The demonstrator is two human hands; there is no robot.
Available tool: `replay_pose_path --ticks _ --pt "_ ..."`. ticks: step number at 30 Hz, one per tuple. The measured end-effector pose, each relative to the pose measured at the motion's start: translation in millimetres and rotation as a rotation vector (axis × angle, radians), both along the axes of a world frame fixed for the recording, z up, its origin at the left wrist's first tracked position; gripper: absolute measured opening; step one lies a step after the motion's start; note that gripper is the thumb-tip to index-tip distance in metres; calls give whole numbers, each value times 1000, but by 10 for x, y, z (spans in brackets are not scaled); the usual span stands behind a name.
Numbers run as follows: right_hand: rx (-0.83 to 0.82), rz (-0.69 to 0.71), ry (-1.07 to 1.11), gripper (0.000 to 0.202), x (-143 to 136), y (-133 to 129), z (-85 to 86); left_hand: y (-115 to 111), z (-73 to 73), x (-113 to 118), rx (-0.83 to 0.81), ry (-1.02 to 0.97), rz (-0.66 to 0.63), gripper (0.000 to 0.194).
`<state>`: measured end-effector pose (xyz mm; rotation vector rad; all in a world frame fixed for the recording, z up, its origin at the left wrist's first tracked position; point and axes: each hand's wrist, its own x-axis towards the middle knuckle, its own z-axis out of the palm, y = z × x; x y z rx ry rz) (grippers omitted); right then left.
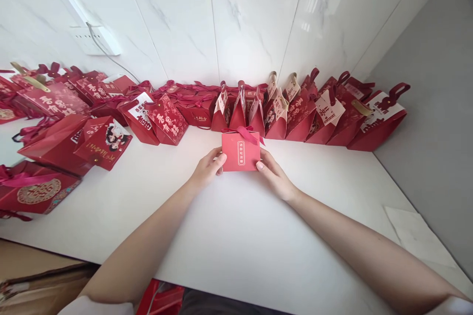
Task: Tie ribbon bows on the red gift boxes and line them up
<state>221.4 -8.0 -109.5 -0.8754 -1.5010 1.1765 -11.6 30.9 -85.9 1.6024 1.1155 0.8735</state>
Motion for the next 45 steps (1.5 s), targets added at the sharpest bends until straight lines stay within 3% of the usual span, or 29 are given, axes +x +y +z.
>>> replay_pose_path --ticks 9,20,28,33,45 --pt "-8 120 14 59 29 -37 37 33 -71 -27 -27 0 80 62" --pt "-24 71 -34 60 21 -50 28 76 -140 -46 -55 -48 92 68" --pt "-35 94 -56 63 28 -78 78 44 -126 -42 64 -73 59 70" --pt "5 108 -39 63 44 -83 65 3 -96 -21 184 -91 14 60" --pt "-4 82 -58 65 24 -86 39 -16 -39 -19 206 -45 -9 66"
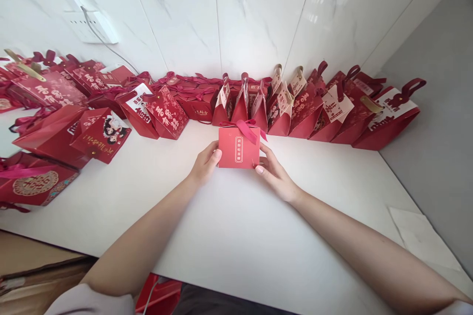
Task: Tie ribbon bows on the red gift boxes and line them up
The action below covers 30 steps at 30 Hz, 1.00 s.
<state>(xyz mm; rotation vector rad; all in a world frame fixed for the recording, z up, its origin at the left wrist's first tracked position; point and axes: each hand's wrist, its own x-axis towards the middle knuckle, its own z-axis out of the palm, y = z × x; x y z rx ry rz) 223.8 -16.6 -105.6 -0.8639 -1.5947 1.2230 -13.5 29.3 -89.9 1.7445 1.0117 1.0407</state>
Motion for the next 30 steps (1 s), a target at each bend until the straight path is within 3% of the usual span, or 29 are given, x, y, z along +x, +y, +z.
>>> replay_pose_path --ticks 26,30 --pt "-78 -57 -5 64 -4 26 11 -4 7 13 -87 50 60 59" --pt "-40 -142 -11 59 15 57 -29 7 36 40 -270 -132 38 55"
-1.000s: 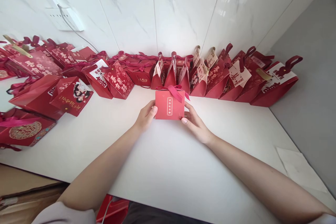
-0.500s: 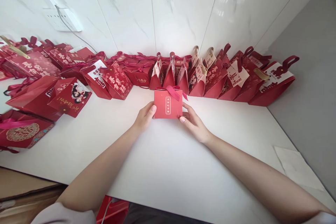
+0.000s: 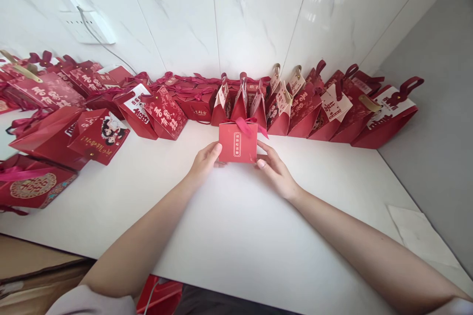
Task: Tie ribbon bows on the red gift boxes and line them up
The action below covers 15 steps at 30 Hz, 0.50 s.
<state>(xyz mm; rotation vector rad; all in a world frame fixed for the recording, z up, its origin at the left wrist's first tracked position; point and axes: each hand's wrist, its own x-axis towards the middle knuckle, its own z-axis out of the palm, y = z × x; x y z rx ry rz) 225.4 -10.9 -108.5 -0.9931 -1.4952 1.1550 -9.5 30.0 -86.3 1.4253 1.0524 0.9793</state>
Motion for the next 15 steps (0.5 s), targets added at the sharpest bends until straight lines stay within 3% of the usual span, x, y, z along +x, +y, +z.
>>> replay_pose_path --ticks 3,7,12,15 --pt "44 -67 2 56 13 18 -21 30 19 -6 -94 -157 77 52" --pt "193 -94 -111 61 8 -21 15 37 61 -23 -11 -117 153 60" --pt "375 -22 -252 67 -22 -125 114 -37 95 53 -34 -127 -18 69" --pt "426 12 -289 68 -35 -160 132 -66 87 103 -100 -125 -25 64"
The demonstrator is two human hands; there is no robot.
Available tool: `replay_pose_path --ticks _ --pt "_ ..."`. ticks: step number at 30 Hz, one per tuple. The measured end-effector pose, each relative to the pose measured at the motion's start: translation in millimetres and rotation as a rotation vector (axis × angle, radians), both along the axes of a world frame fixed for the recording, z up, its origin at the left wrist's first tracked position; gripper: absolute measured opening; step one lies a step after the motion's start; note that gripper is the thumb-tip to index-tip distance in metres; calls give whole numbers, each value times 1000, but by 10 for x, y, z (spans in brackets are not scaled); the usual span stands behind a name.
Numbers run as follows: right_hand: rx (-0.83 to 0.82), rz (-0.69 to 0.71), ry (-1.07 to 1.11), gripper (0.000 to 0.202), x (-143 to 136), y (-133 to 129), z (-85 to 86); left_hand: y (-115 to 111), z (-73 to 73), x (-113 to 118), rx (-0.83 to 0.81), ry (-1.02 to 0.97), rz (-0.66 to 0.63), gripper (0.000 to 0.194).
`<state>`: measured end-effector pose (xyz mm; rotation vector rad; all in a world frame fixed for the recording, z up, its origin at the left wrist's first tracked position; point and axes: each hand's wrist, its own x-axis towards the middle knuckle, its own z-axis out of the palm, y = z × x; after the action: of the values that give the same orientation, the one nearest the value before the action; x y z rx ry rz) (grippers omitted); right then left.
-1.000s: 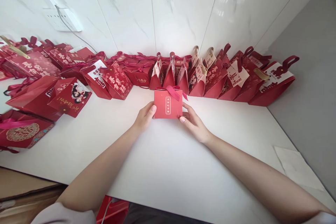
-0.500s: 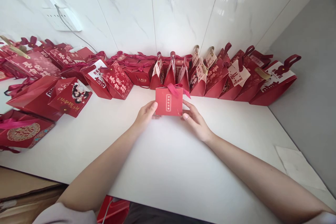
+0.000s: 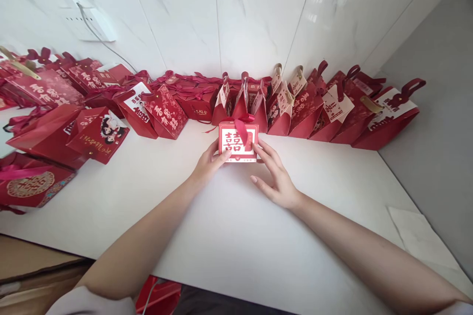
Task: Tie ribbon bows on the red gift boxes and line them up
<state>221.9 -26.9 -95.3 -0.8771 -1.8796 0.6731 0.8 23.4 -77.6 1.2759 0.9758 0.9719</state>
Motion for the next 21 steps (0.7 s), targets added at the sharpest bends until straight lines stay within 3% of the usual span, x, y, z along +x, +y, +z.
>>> replay_pose_path --ticks 5,9,12,21 --pt "-172 29 124 75 -2 51 -84 -10 -25 32 -117 -138 11 59" --pt "-367 170 225 80 20 136 -125 -46 -28 61 -159 -236 -66 58" --pt "-375 237 252 86 32 160 -112 -77 -27 72 -127 -165 -85 61" --pt "-368 172 254 87 22 159 -166 -11 -127 -12 44 13 -133 78"
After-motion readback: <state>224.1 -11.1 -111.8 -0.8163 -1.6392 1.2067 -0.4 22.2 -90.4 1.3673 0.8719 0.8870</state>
